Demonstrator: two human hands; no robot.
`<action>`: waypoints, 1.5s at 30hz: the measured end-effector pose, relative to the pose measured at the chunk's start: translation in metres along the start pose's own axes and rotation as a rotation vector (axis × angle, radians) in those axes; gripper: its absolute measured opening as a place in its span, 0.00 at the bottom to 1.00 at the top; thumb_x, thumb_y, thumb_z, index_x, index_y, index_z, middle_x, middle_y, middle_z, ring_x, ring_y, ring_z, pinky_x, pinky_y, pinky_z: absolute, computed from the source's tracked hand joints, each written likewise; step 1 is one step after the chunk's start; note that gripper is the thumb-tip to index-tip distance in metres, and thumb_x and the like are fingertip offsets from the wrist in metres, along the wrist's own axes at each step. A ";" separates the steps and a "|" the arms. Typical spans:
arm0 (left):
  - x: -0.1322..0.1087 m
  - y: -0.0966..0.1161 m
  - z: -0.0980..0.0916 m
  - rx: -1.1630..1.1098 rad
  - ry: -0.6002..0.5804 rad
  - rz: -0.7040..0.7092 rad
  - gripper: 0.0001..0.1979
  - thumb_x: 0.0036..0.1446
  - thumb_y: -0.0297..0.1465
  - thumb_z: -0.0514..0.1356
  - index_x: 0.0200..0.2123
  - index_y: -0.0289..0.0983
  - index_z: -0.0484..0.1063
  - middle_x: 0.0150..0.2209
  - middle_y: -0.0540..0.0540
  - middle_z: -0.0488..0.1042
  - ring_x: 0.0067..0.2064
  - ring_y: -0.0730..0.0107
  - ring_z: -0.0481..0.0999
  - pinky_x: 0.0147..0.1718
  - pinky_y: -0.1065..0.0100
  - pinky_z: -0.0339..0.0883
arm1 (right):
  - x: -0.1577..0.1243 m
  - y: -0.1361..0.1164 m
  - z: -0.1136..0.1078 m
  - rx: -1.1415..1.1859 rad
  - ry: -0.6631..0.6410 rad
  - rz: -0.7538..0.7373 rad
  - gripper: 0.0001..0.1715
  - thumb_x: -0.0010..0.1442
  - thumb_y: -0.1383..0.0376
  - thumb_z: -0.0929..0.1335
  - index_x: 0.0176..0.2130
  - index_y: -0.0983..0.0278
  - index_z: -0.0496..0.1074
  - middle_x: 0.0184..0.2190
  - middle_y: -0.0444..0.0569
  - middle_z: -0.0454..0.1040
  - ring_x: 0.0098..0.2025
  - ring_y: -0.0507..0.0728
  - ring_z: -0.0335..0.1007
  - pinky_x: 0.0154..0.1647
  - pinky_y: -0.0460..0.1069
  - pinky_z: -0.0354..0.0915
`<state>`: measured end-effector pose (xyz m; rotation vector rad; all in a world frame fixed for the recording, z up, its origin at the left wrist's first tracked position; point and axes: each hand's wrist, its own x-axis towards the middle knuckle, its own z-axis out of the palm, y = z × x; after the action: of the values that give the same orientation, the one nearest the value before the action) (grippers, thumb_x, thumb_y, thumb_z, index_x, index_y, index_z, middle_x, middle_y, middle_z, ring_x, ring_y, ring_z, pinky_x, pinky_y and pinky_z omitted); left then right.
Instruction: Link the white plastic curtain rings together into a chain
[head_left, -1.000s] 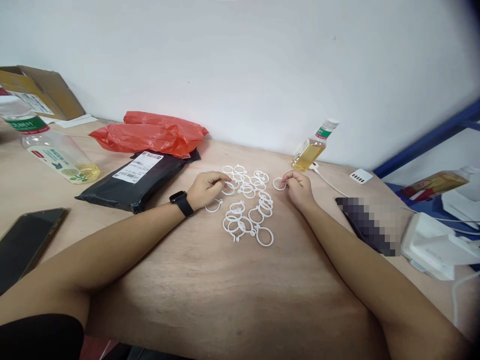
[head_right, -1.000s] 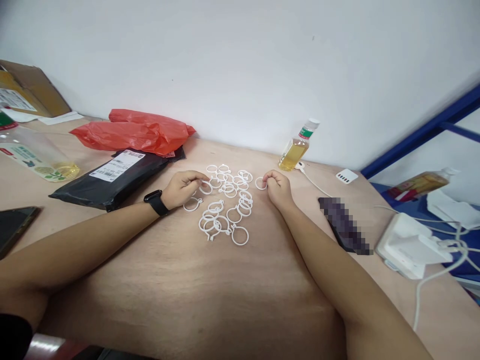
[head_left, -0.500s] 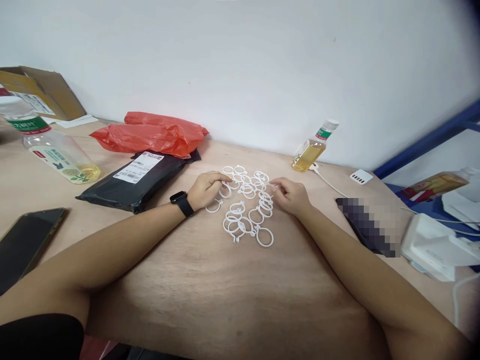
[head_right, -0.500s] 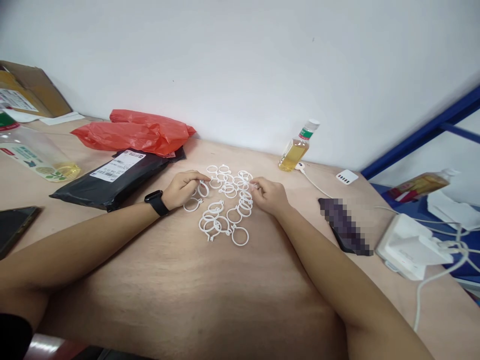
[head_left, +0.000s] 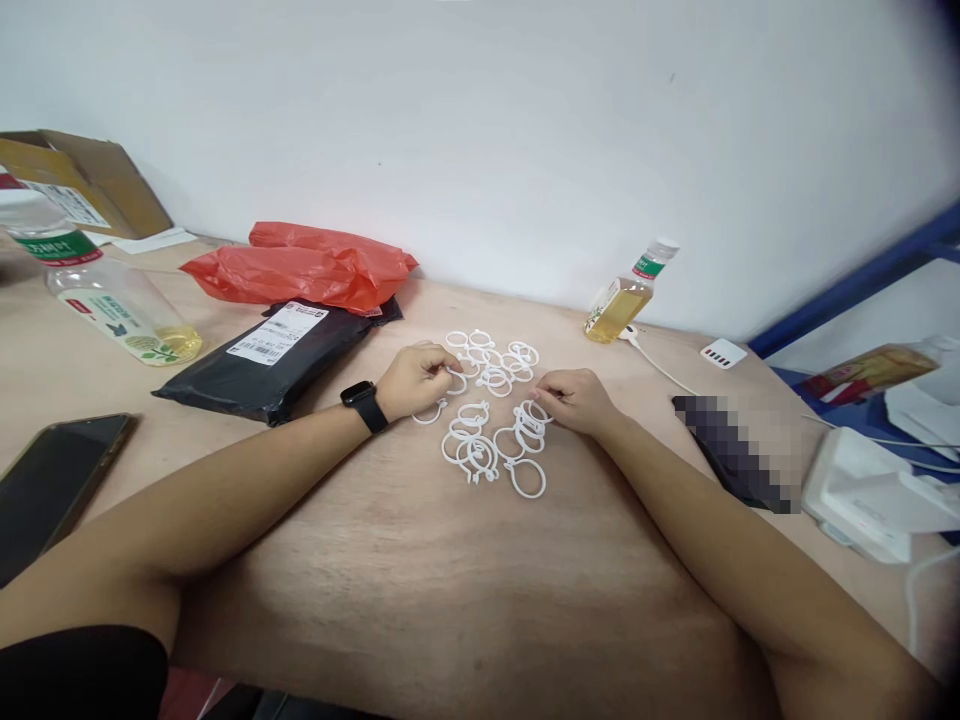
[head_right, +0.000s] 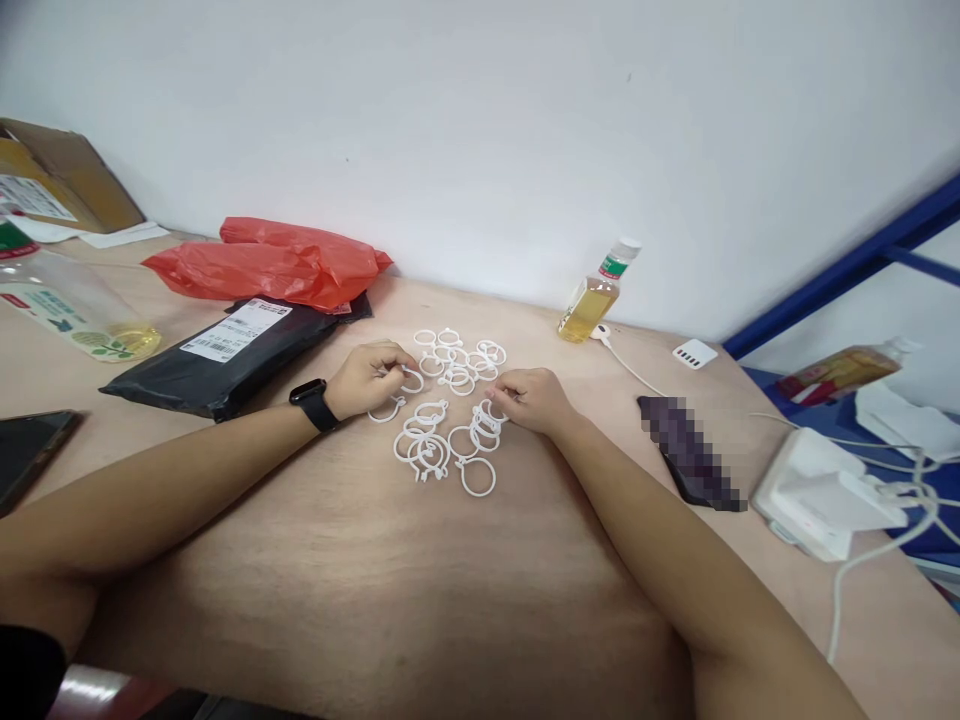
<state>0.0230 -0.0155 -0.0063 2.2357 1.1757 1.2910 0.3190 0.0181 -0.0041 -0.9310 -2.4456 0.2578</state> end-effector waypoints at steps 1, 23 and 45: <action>0.000 0.001 0.000 0.007 0.006 0.019 0.12 0.48 0.24 0.53 0.29 0.36 0.77 0.29 0.47 0.78 0.31 0.70 0.74 0.35 0.68 0.67 | 0.000 0.001 0.000 0.038 -0.001 0.001 0.22 0.64 0.53 0.63 0.27 0.62 0.74 0.23 0.47 0.76 0.25 0.52 0.68 0.28 0.47 0.60; -0.002 0.001 -0.001 -0.047 -0.214 0.002 0.13 0.56 0.26 0.53 0.36 0.36 0.78 0.35 0.48 0.80 0.33 0.72 0.76 0.37 0.70 0.69 | 0.007 0.013 0.010 0.048 -0.003 0.195 0.16 0.59 0.65 0.67 0.46 0.59 0.78 0.42 0.50 0.75 0.41 0.59 0.73 0.44 0.54 0.69; -0.001 0.009 0.006 0.268 -0.408 0.204 0.22 0.63 0.45 0.57 0.57 0.43 0.71 0.61 0.41 0.69 0.56 0.54 0.69 0.55 0.53 0.58 | 0.005 0.020 0.015 0.270 0.404 0.463 0.06 0.54 0.62 0.69 0.34 0.62 0.70 0.26 0.43 0.70 0.26 0.52 0.64 0.28 0.48 0.62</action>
<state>0.0317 -0.0212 -0.0045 2.7028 1.0345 0.7112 0.3197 0.0364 -0.0217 -1.2734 -1.7593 0.4927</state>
